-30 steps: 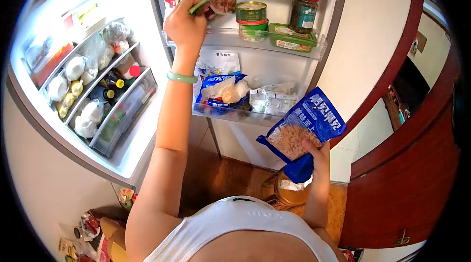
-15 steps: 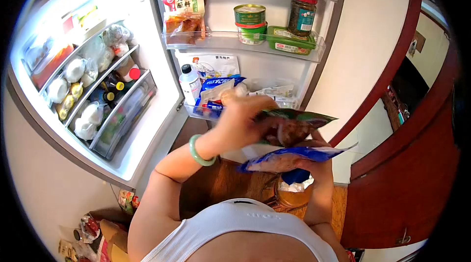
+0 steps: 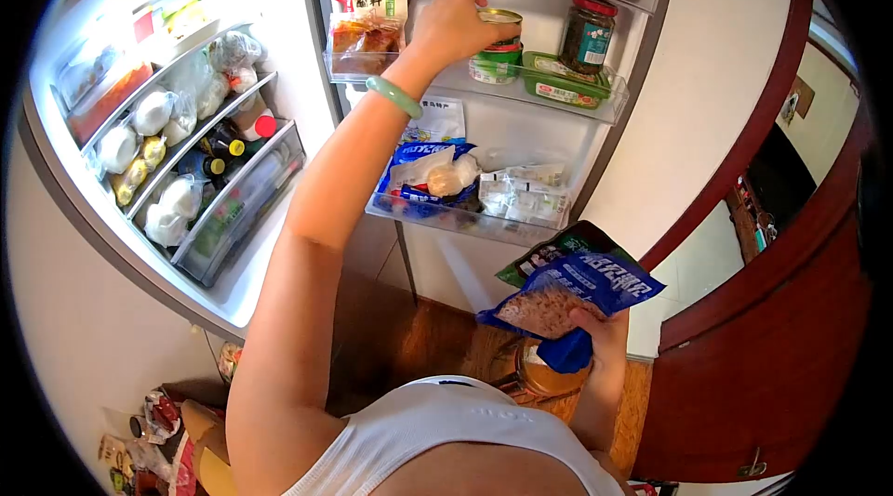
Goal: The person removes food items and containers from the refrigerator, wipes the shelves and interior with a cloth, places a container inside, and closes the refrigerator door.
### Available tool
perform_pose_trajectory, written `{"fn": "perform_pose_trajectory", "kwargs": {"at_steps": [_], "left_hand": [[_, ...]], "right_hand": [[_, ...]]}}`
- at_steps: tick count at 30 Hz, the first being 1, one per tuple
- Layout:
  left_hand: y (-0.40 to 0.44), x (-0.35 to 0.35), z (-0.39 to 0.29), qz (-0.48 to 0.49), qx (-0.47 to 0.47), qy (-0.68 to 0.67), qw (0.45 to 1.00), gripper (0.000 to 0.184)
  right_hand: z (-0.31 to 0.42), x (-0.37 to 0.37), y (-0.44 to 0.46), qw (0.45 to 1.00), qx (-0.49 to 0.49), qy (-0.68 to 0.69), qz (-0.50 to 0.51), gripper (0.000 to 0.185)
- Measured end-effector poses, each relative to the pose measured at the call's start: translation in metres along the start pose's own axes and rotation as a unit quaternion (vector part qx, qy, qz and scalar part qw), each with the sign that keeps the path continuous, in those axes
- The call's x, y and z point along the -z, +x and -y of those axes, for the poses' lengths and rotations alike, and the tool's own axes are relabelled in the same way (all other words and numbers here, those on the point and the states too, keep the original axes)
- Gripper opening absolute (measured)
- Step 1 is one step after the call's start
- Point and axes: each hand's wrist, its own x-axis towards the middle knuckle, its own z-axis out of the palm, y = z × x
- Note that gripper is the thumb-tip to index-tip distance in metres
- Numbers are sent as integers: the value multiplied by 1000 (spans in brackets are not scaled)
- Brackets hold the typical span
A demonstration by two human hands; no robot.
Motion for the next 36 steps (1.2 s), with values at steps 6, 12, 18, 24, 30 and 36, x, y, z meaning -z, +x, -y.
{"fn": "perform_pose_trajectory", "kwargs": {"at_steps": [6,12,18,24,30,36], "left_hand": [[1,27,27,-27,-15,11,999,74],[-6,42,34,57,-51,164,983,54],[-18,37,38,81,-141,216,963,45],[-6,50,22,256,-42,120,958,46],[6,8,27,201,-199,100,954,70],[13,-10,26,264,-148,30,953,81]], "right_hand": [[4,13,-9,1000,-5,-1,-21,53],[3,15,-10,999,-34,18,-15,49],[-3,14,-10,1000,-5,-6,0,50],[-5,16,-7,999,-26,2,30,50],[-13,17,-4,999,-34,-15,38,54],[-17,15,-3,998,-43,-8,39,61]]}}
